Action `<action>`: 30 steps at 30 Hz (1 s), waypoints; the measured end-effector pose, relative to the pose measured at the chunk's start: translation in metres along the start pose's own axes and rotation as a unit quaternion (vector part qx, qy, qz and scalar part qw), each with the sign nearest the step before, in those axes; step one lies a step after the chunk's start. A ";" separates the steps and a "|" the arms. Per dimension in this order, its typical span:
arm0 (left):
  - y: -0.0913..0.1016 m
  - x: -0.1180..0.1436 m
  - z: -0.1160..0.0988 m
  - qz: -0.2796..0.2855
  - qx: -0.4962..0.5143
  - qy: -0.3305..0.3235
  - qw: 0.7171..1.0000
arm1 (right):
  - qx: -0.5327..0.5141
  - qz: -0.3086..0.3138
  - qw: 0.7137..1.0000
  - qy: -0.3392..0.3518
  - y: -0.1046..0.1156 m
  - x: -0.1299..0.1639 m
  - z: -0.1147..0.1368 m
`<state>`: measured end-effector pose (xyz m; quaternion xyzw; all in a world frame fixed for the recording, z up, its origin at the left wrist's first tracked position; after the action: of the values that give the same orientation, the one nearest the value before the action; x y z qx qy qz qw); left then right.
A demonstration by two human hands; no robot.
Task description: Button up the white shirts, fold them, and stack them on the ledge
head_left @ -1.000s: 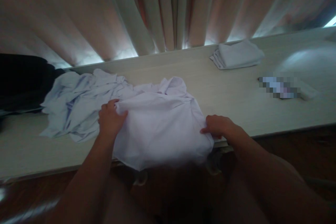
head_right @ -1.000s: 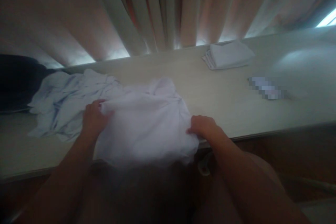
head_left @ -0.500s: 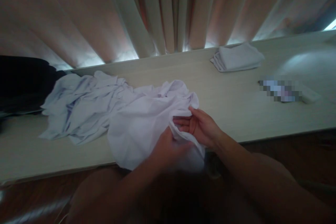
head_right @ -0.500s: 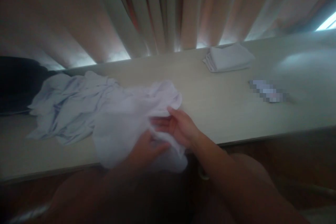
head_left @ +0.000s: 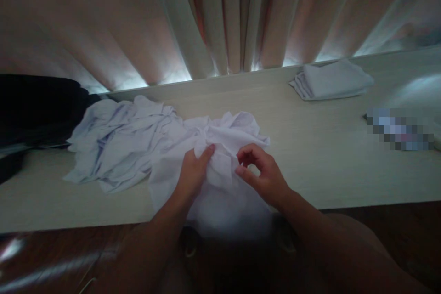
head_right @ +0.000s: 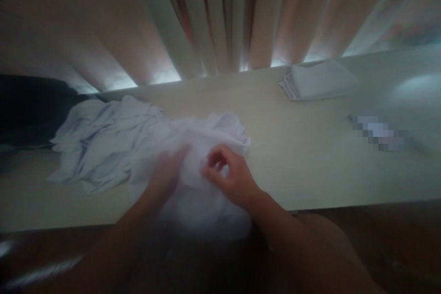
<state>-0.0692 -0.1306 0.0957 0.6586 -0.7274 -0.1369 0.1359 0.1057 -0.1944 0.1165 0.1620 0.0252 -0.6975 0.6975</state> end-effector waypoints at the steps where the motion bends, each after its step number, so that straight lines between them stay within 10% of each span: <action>1: 0.001 -0.002 0.001 0.003 -0.002 -0.007 1.000 | 0.026 0.003 1.000 -0.001 -0.004 0.000 0.000; 4: 0.002 -0.008 0.007 0.009 -0.015 -0.019 1.000 | 0.023 -0.008 0.998 -0.056 -0.011 -0.004 -0.012; 9: 0.036 -0.004 -0.012 -0.154 -0.146 -0.100 0.972 | -0.094 -0.053 0.984 -0.142 -0.016 -0.011 -0.040; 15: -0.013 0.014 -0.027 0.062 -0.123 -0.164 0.977 | -0.151 -0.074 0.971 -0.169 -0.018 -0.010 -0.051; 24: -0.014 0.018 -0.036 0.118 -0.104 -0.184 0.970 | -0.217 0.003 0.976 -0.036 -0.025 -0.006 -0.008; 30: -0.011 0.018 -0.040 0.160 -0.033 -0.153 0.975 | 0.004 0.000 0.997 0.075 -0.010 -0.008 0.012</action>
<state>-0.0458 -0.1499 0.1286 0.4999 -0.8306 -0.2366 0.0649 0.0929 -0.1892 0.1281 0.2173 0.0745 -0.6832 0.6931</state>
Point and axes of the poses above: each hand's wrist, its own x-axis away from the middle knuckle, its own y-axis out of the back of the hand, z = x × y, the point moved 10 cm from there along -x, towards the middle knuckle, and after that the axes turned 2 degrees about -y, right-handed, at the moved point
